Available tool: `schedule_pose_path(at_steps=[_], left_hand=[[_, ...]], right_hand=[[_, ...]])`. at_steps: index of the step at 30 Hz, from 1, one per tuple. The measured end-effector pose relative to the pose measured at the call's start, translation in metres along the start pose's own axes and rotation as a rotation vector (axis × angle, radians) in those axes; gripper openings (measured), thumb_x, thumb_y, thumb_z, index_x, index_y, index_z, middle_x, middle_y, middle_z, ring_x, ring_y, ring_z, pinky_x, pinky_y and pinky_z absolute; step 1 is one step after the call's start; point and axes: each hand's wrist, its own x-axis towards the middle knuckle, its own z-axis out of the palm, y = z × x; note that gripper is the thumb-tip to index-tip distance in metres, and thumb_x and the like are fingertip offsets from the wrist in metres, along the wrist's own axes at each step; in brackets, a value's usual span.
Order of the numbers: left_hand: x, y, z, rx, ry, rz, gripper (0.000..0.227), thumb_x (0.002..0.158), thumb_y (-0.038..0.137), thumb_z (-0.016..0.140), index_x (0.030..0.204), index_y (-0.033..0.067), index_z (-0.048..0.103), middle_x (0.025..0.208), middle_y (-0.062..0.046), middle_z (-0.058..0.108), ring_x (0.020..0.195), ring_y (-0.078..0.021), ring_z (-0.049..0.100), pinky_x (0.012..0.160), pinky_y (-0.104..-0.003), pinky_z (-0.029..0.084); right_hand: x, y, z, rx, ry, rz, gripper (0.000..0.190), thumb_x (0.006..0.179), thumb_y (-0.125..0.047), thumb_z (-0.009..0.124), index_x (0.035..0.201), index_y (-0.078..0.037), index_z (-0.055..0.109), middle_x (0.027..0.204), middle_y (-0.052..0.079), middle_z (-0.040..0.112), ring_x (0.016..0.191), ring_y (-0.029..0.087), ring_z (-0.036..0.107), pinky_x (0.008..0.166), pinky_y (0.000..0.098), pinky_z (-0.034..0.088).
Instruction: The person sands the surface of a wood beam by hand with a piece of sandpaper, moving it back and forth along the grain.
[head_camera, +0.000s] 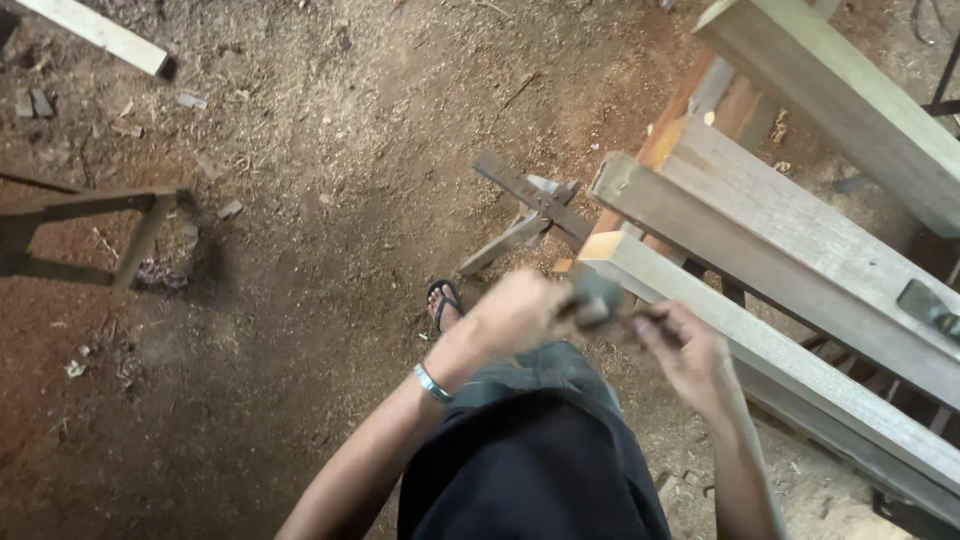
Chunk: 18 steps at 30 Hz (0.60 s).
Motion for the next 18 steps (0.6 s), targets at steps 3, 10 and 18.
schedule_pose_path(at_steps=[3,10,18], left_hand=[[0.023,-0.006,-0.001,0.114,0.355,0.051,0.034,0.104,0.032,0.062,0.123,0.0043,0.067,0.087,-0.014,0.075,0.077,-0.0276,0.072,0.066,-0.041,0.059],[0.052,0.003,0.064,0.406,0.571,0.313,0.062,0.096,0.016,0.060,0.150,-0.0069,0.040,0.154,-0.021,0.053,0.138,-0.0280,0.060,0.115,-0.037,0.051],[0.052,-0.013,0.092,0.392,0.432,0.180,0.066,0.096,0.017,0.063,0.154,-0.0042,0.039,0.158,-0.017,0.047,0.141,-0.0265,0.052,0.121,-0.039,0.038]], right_hand=[[0.007,0.011,-0.010,-0.087,0.268,-0.078,0.040,0.100,-0.050,0.055,0.116,-0.016,0.069,0.113,0.004,0.077,0.095,0.015,0.074,0.066,0.0273,0.061],[0.061,0.051,-0.028,-0.488,0.416,-0.365,0.041,0.110,-0.043,0.051,0.127,-0.009,0.067,0.123,0.017,0.072,0.115,0.034,0.065,0.098,0.0583,0.046],[0.074,0.081,-0.012,-0.557,0.388,-0.190,0.051,0.113,-0.053,0.034,0.117,-0.015,0.068,0.119,0.013,0.076,0.111,0.032,0.072,0.105,0.0484,0.054]])
